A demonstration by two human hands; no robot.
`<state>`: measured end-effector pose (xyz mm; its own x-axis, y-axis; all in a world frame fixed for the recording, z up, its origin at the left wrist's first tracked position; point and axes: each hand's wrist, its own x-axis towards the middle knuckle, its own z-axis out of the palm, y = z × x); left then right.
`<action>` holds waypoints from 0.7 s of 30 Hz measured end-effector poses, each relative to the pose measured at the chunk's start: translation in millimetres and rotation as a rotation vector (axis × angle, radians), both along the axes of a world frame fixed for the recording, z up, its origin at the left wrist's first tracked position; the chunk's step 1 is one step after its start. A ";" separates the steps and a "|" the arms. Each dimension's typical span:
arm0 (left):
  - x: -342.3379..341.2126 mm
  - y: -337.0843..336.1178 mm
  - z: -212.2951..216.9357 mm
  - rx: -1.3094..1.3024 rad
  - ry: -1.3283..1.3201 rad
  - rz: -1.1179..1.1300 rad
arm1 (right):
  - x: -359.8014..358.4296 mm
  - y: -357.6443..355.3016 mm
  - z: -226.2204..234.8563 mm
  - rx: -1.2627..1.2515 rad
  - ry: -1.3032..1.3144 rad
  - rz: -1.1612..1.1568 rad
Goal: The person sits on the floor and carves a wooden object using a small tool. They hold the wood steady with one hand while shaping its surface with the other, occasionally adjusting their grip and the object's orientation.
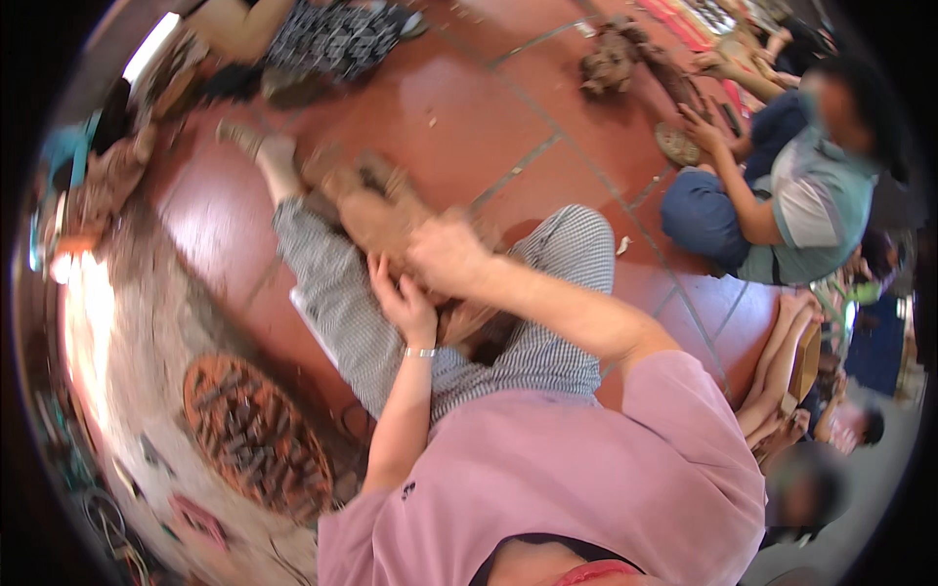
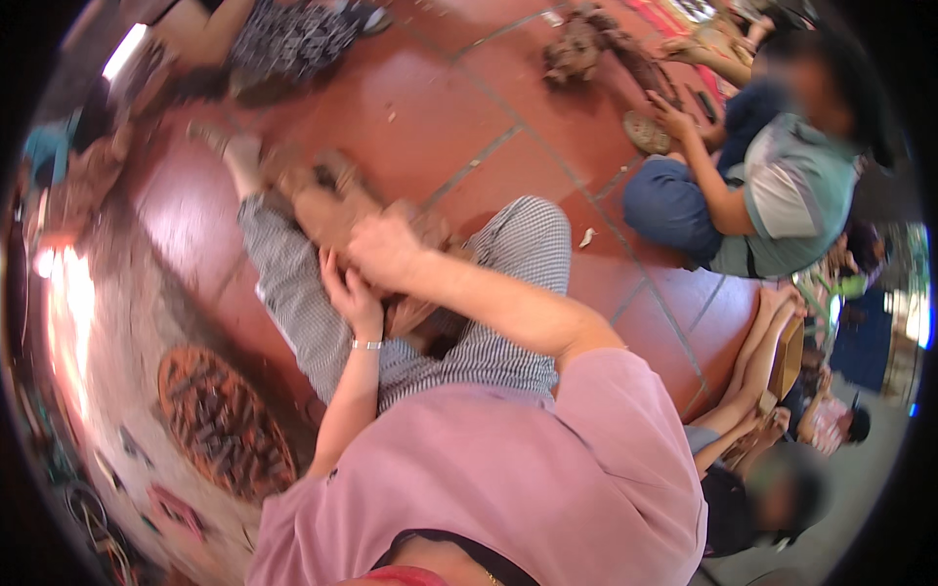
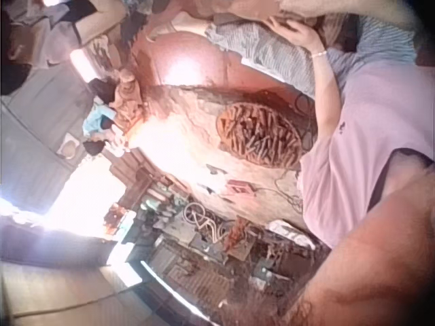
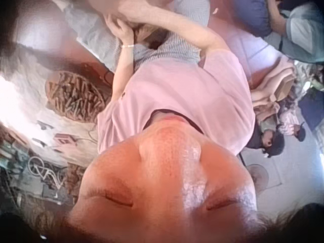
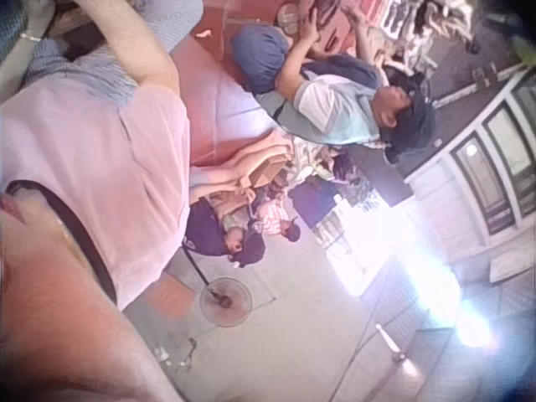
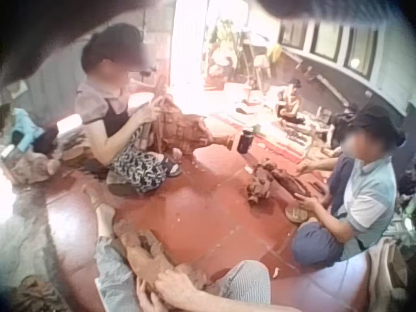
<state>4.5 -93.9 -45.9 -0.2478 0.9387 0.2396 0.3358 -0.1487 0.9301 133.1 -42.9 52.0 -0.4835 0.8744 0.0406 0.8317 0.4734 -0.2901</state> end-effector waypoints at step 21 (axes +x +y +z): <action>-3.7 -2.4 1.6 -0.010 -0.026 -0.002 | 7.6 -7.8 -4.2 0.040 0.231 -0.102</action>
